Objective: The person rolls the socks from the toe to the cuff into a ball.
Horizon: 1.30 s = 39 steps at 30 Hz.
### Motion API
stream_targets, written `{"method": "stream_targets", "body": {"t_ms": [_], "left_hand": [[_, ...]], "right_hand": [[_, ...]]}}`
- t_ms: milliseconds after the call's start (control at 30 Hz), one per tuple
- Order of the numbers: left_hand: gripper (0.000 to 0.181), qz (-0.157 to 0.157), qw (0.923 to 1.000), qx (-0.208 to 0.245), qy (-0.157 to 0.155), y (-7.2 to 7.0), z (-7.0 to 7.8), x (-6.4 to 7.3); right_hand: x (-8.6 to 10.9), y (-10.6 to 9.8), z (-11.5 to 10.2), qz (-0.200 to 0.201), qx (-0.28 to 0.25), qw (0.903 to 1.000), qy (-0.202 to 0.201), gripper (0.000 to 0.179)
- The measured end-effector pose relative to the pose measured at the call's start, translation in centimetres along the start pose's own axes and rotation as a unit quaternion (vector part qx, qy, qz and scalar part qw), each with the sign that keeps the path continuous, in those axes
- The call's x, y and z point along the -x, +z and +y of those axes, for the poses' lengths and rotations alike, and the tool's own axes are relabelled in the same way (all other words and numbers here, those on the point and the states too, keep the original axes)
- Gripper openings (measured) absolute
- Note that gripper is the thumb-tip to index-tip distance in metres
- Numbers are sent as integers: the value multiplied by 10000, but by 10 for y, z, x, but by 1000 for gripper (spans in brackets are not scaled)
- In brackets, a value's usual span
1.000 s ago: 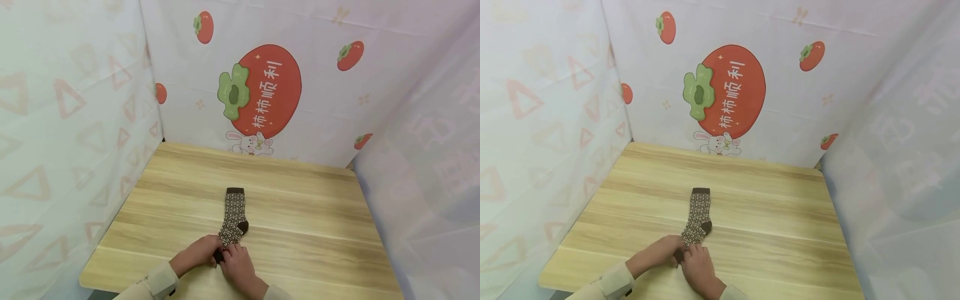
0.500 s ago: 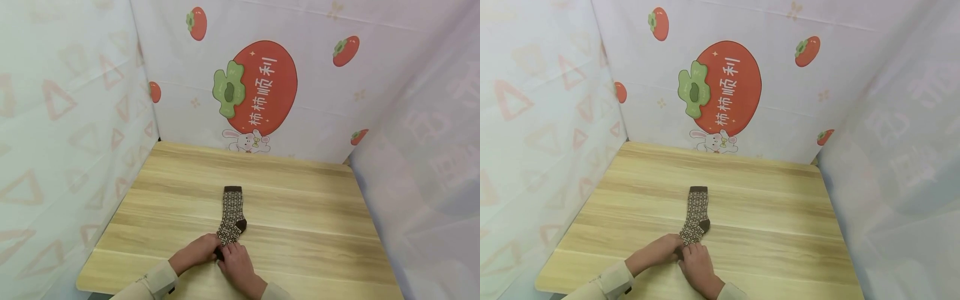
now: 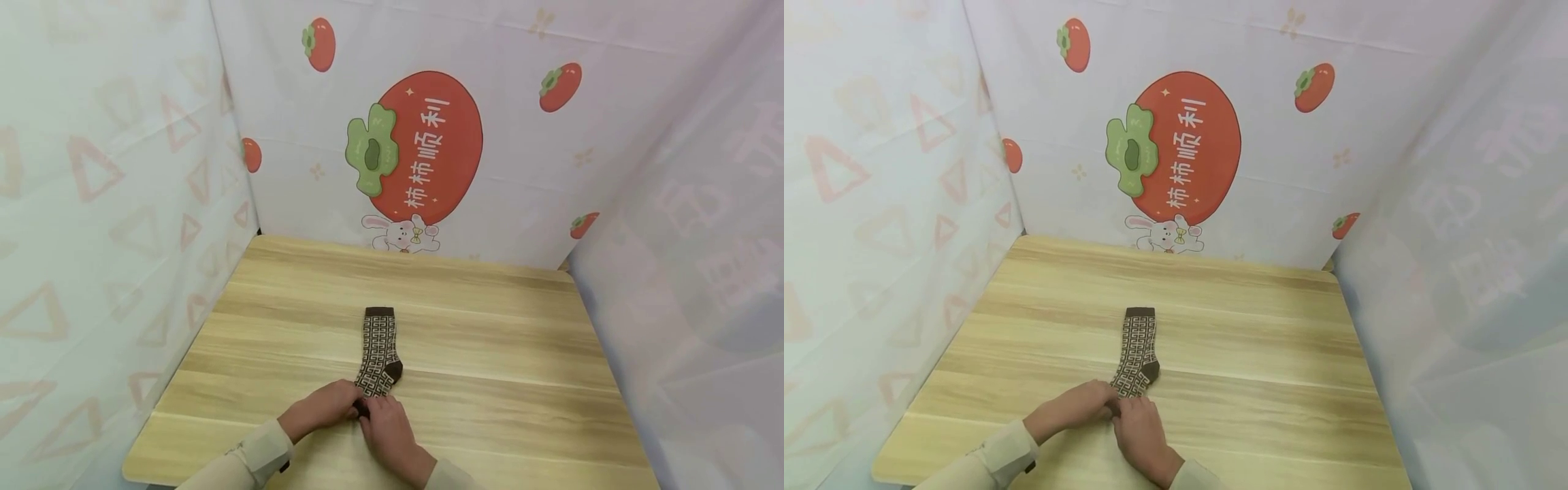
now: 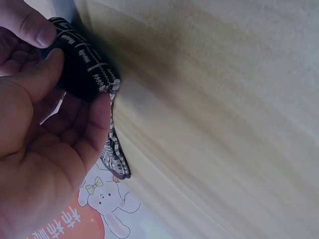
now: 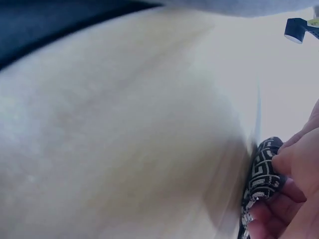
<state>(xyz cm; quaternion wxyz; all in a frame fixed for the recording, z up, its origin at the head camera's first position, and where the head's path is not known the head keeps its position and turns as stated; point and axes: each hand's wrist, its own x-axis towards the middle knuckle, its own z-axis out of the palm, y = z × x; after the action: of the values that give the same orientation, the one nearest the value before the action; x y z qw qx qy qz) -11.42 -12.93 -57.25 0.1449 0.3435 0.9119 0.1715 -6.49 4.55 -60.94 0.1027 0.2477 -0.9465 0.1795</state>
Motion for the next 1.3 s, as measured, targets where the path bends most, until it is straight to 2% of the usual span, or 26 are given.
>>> {"method": "stream_targets", "body": {"t_ms": [133,233,367,533,633,700,767,867,1000,1200,1300], "left_hand": [[11,-56,9994,148,-312,1,2,-2],[11,-58,9991,196,-375,3,1,-5],[11,143,9991,204,-351,9,-1,-8],[10,413,9982,-121,-427,16,-1,-12],[12,405,9966,-110,-702,18,0,-15],[15,410,9950,50,-914,17,1,-17],[20,526,9932,136,-1032,17,2,-19],[26,862,9914,116,-977,17,4,-19],[25,1171,9901,-181,-758,21,5,-17],[16,1275,9901,-357,-473,22,6,-8],[24,1227,9914,-275,-364,21,6,-5]], "right_hand": [[-1,0,2,-185,-209,9994,182,14],[-2,-1,4,-363,-410,9981,283,12],[-6,-2,7,-551,-648,9954,438,11],[-9,-1,8,-629,-848,9922,664,16],[-11,-2,7,-607,-847,9920,716,17],[-12,-3,8,-660,-799,9913,809,17],[-14,-4,9,-686,-721,9907,923,17],[-17,-5,9,-718,-575,9900,1068,19],[-19,-5,8,-520,-449,9934,918,18],[-23,-5,10,-273,-200,9972,664,16],[-23,-4,14,-190,-72,9982,567,15]]}}
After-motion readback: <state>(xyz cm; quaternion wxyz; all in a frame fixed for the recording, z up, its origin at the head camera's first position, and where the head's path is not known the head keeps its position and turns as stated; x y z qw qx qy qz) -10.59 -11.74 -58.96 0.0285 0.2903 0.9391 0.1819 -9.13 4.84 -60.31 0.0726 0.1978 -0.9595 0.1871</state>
